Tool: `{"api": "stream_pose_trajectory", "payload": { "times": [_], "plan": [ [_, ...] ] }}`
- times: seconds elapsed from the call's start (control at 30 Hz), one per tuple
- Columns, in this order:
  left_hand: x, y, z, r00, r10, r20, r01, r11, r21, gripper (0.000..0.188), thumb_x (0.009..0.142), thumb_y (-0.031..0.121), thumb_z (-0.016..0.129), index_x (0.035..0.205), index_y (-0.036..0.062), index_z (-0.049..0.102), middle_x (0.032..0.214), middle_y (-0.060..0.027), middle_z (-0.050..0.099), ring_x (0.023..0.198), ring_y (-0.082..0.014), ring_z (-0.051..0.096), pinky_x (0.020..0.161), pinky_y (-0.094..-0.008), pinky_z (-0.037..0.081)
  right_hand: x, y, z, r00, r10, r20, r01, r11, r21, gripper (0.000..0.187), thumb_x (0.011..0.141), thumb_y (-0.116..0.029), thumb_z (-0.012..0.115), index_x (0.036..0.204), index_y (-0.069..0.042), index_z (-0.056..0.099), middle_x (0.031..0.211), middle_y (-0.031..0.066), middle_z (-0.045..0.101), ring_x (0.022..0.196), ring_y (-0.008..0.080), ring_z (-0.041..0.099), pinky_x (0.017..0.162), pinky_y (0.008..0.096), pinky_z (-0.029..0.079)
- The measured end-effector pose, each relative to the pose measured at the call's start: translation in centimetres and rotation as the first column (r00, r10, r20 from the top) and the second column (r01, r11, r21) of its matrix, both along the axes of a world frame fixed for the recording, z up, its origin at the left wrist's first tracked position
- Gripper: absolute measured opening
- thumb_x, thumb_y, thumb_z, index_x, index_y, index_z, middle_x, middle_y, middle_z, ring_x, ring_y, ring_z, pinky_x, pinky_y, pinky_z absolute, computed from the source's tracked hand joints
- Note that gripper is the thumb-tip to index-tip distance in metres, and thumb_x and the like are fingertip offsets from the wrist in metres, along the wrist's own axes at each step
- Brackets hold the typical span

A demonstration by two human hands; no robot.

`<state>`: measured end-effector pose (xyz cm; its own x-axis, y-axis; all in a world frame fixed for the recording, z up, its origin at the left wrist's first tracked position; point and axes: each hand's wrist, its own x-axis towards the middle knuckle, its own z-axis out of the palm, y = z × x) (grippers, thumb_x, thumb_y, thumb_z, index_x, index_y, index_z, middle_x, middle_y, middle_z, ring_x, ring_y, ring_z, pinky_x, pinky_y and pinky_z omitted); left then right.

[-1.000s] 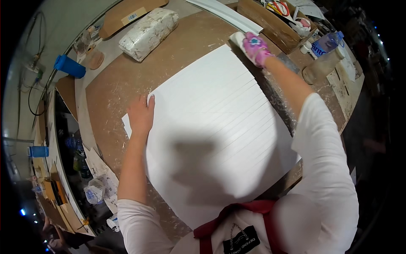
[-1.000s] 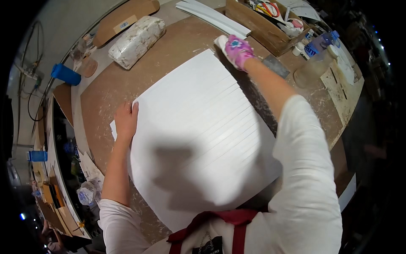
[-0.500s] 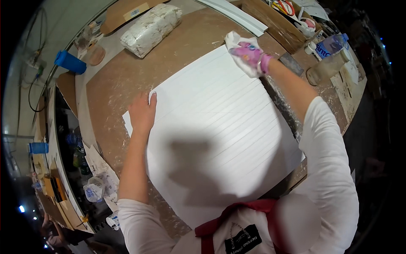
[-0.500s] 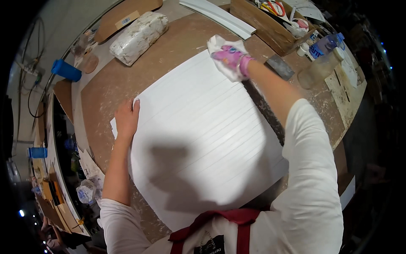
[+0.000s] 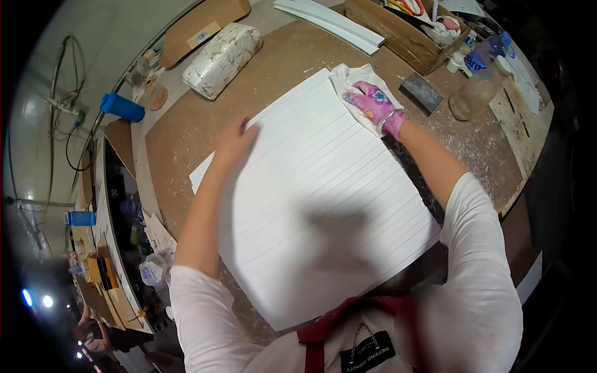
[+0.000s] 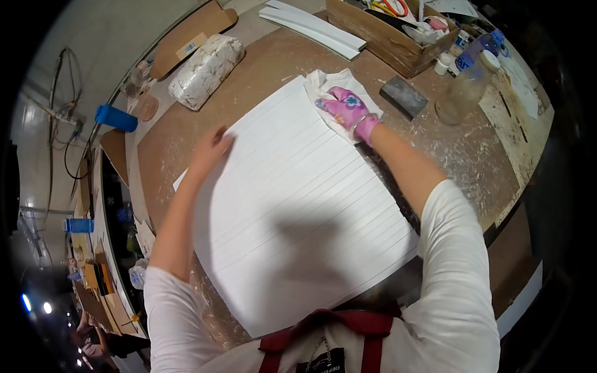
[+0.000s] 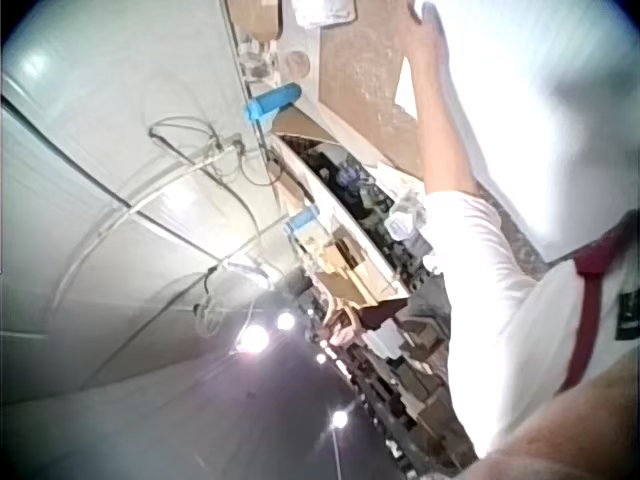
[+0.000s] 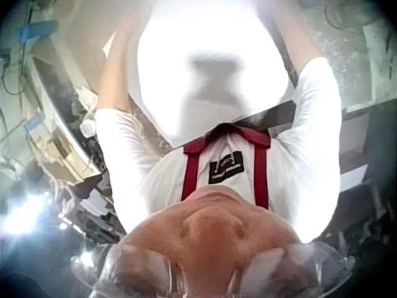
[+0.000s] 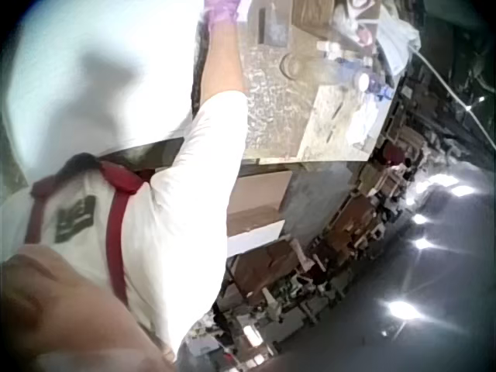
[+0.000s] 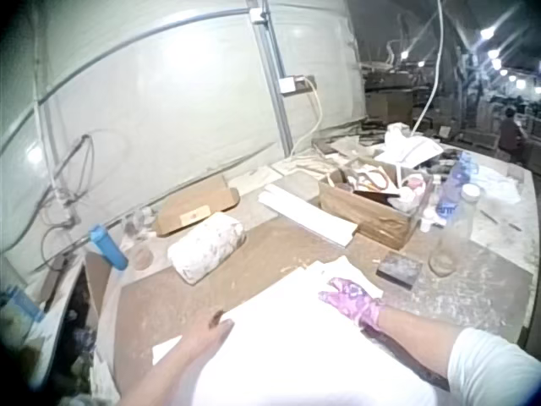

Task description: The person wipes a white grooved board with a white cloth. They apply a liquid from a spray bottle to the cloth and the board, then repeatedly rub the surface, reaching into the grooves and wiping along the edges.

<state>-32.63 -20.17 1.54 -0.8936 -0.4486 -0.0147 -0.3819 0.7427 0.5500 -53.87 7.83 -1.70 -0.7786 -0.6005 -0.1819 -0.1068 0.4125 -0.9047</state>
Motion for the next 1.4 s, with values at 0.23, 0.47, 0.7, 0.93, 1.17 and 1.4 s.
{"api": "stream_pose_trajectory", "payload": {
  "times": [0.23, 0.47, 0.7, 0.93, 1.17, 1.4],
  "plan": [
    [-16.6, 7.0, 1.0, 0.961, -0.179, 0.21, 0.118, 0.955, 0.273, 0.049, 0.08, 0.034, 0.066, 0.118, 0.0038, 0.058, 0.103, -0.0092, 0.062, 0.091, -0.0172, 0.056, 0.081, -0.0286, 0.044, -0.2, 0.1, -2.6, 0.984, -0.134, -0.117, 0.124, 0.988, -0.094, 0.033, 0.087, -0.031, 0.056, 0.101, -0.001, 0.059, 0.093, 0.021, 0.063, 0.086, 0.0338, 0.06, 0.076, 0.0381, 0.046],
    [-18.5, 5.9, -1.5, 0.978, -0.13, 0.166, 0.053, 0.913, 0.405, 0.043, 0.075, 0.036, 0.071, 0.104, 0.0075, 0.059, 0.088, -0.0024, 0.059, 0.077, -0.0123, 0.051, 0.068, -0.0284, 0.043, 0.5, 0.1, -2.8, 0.964, -0.195, -0.18, 0.178, 0.978, -0.107, 0.027, 0.089, -0.027, 0.053, 0.096, -0.001, 0.058, 0.088, 0.0211, 0.062, 0.083, 0.0354, 0.06, 0.072, 0.0385, 0.046],
    [-19.3, 9.1, 0.8, 0.951, 0.011, 0.309, -0.082, 0.972, 0.219, 0.057, 0.072, 0.034, 0.074, 0.116, 0.0029, 0.055, 0.108, -0.0109, 0.058, 0.095, -0.0212, 0.053, 0.08, -0.0324, 0.042, -0.2, 0.6, -2.6, 0.971, -0.165, -0.172, 0.155, 0.986, -0.067, 0.029, 0.09, -0.028, 0.053, 0.097, -0.001, 0.058, 0.088, 0.0212, 0.062, 0.083, 0.0353, 0.06, 0.073, 0.0382, 0.046],
    [-18.7, 5.9, -1.2, 0.963, -0.068, 0.262, -0.057, 0.895, 0.443, 0.053, 0.076, 0.036, 0.073, 0.114, 0.0038, 0.055, 0.092, -0.0032, 0.059, 0.073, -0.0119, 0.052, 0.059, -0.0284, 0.042, 0.3, 0.2, -3.5, 0.952, -0.21, -0.225, 0.173, 0.969, -0.176, 0.029, 0.089, -0.028, 0.054, 0.096, -0.001, 0.058, 0.085, 0.0212, 0.062, 0.08, 0.0328, 0.061, 0.071, 0.0388, 0.046],
    [-17.7, 6.5, 0.0, 0.954, -0.256, 0.156, 0.108, 0.78, 0.617, 0.049, 0.077, 0.02, 0.073, 0.117, 0.0018, 0.053, 0.096, -0.0042, 0.058, 0.083, -0.0102, 0.053, 0.071, -0.0226, 0.043, 0.0, 0.6, -3.5, 0.96, -0.205, -0.19, 0.174, 0.97, -0.17, 0.028, 0.089, -0.028, 0.054, 0.095, -0.001, 0.058, 0.081, 0.0206, 0.062, 0.075, 0.0315, 0.061, 0.067, 0.0378, 0.046],
    [-18.1, 7.3, -0.5, 0.965, -0.108, 0.239, -0.026, 0.869, 0.495, 0.055, 0.077, 0.017, 0.073, 0.124, 0.0011, 0.05, 0.11, -0.0112, 0.058, 0.099, -0.0177, 0.055, 0.085, -0.029, 0.044, 0.7, 0.2, -3.5, 0.966, -0.217, -0.141, 0.177, 0.952, -0.248, 0.026, 0.09, -0.027, 0.054, 0.092, -0.001, 0.058, 0.077, 0.0192, 0.061, 0.068, 0.0292, 0.059, 0.064, 0.0357, 0.046]
  ]
}}
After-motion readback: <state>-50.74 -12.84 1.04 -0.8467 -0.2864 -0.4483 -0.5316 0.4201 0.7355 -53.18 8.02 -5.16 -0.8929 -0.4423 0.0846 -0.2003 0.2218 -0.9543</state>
